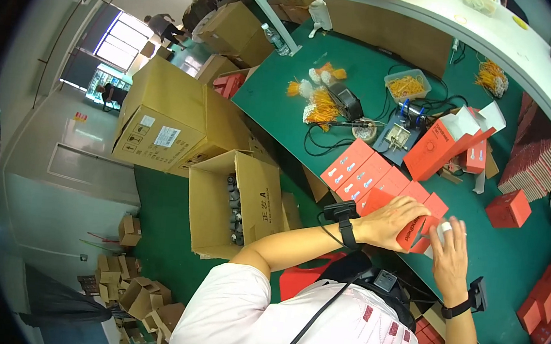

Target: Packaging electronic devices into red retail boxes at a factory workstation.

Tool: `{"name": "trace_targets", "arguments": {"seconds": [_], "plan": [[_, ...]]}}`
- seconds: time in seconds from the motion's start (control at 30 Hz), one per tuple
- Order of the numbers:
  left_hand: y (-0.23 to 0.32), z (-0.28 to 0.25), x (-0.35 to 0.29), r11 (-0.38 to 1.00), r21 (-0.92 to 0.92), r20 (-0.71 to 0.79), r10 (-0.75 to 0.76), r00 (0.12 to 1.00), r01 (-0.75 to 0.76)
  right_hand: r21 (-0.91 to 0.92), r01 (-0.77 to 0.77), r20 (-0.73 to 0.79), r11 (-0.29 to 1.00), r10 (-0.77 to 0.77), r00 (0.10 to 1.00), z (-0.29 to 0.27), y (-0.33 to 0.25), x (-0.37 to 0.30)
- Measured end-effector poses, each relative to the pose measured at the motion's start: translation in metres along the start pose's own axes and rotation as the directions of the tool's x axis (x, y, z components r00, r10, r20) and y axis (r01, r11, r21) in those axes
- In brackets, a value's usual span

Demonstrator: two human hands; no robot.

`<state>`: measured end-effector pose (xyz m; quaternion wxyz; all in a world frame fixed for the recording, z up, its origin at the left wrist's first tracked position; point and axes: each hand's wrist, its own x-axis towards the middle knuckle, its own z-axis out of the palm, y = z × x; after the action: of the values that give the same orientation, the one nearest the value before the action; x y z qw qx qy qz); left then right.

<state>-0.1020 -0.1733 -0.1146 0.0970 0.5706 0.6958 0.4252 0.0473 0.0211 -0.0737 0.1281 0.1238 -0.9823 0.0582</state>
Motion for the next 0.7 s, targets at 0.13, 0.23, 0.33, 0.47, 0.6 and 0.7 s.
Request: {"name": "trace_targets", "arguments": {"seconds": [0.13,0.23,0.33,0.47,0.6,0.7], "plan": [[-0.002,-0.003,0.002,0.998,-0.047,-0.026,-0.039,0.999,0.037,0.516,-0.225,0.26,0.827,0.099,0.96,-0.024,0.007,0.013],[-0.008,-0.009,-0.001,1.0,-0.001,-0.056,-0.004,0.998,0.004,0.657,-0.467,0.515,0.592,0.101,0.851,-0.037,0.007,0.02],[-0.008,-0.016,-0.006,1.0,-0.001,-0.045,-0.023,0.999,0.023,0.759,-0.473,0.489,0.448,0.088,0.868,-0.016,0.006,0.026],[-0.008,-0.022,-0.001,0.995,0.087,0.046,-0.051,0.998,0.047,0.68,-0.334,0.397,0.653,0.056,0.916,0.036,0.006,0.011],[-0.013,-0.024,-0.004,0.985,0.161,0.097,-0.072,0.993,0.055,0.631,-0.685,0.664,0.363,0.204,0.72,0.029,-0.01,0.029],[-0.013,-0.03,0.01,0.954,0.284,0.314,-0.185,0.931,0.094,0.835,-0.514,0.471,0.195,0.229,0.852,0.074,-0.006,0.015]]}}
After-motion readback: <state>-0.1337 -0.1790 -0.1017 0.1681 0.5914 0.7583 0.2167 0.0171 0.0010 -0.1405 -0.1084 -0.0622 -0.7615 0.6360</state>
